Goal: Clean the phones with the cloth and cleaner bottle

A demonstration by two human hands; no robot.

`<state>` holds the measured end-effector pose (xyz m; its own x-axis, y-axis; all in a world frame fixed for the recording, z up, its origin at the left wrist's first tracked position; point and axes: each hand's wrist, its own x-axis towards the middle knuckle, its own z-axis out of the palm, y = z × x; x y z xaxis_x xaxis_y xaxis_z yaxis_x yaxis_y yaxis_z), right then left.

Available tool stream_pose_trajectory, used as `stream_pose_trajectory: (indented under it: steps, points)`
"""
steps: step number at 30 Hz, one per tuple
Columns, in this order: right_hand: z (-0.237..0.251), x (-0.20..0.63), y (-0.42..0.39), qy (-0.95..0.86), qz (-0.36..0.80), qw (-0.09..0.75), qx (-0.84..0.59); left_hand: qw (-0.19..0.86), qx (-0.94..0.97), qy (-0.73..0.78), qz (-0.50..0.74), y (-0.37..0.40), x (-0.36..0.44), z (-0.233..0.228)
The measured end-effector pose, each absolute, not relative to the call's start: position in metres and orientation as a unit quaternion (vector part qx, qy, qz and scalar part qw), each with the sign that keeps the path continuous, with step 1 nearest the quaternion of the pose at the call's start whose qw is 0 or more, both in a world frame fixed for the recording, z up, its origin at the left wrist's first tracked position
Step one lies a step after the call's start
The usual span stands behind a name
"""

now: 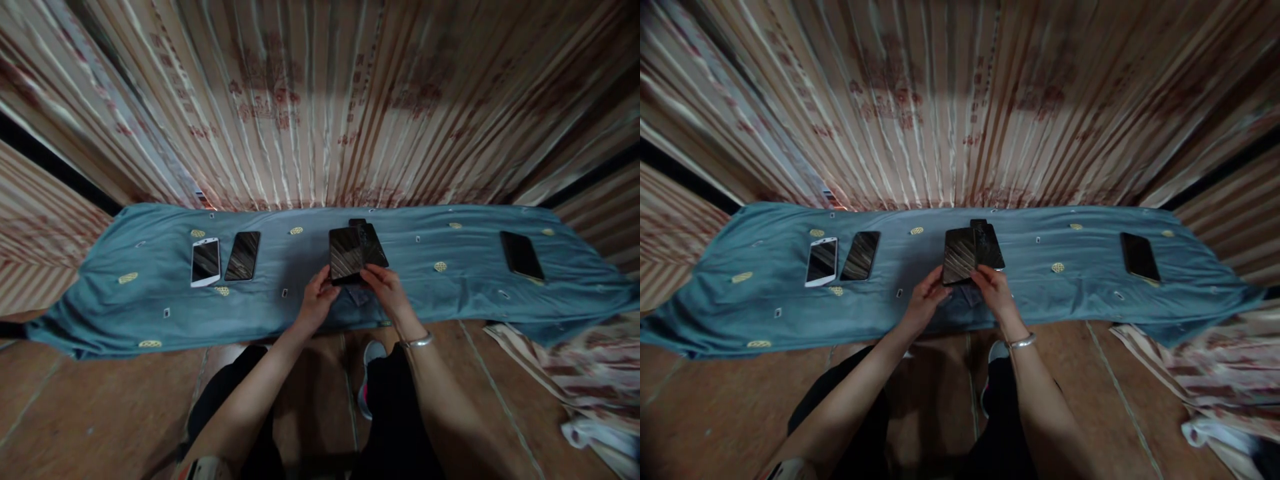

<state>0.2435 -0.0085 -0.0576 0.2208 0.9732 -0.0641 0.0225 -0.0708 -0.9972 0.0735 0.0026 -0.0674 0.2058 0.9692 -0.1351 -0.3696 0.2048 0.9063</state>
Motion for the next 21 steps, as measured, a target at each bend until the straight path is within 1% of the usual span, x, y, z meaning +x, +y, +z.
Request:
stream_pose_trajectory:
  steps: [4, 11, 17, 21]
  points:
    - [-0.062, 0.262, -0.001, -0.423, 0.418, 0.544, -0.592, 0.668, 0.389, 0.378, 0.509, 0.015, 0.102, -0.065]
    - [-0.074, 0.289, 0.019, -0.446, 0.282, 0.536, -0.659, 0.659, 0.417, 0.369, 0.505, 0.032, 0.133, -0.069]
    - [-0.071, 0.300, 0.026, -0.484, 0.191, 0.489, -0.700, 0.620, 0.434, 0.419, 0.501, 0.047, 0.151, -0.069]
    - [-0.062, 0.304, 0.024, -0.491, 0.131, 0.405, -0.760, 0.626, 0.426, 0.443, 0.480, 0.053, 0.160, -0.069]
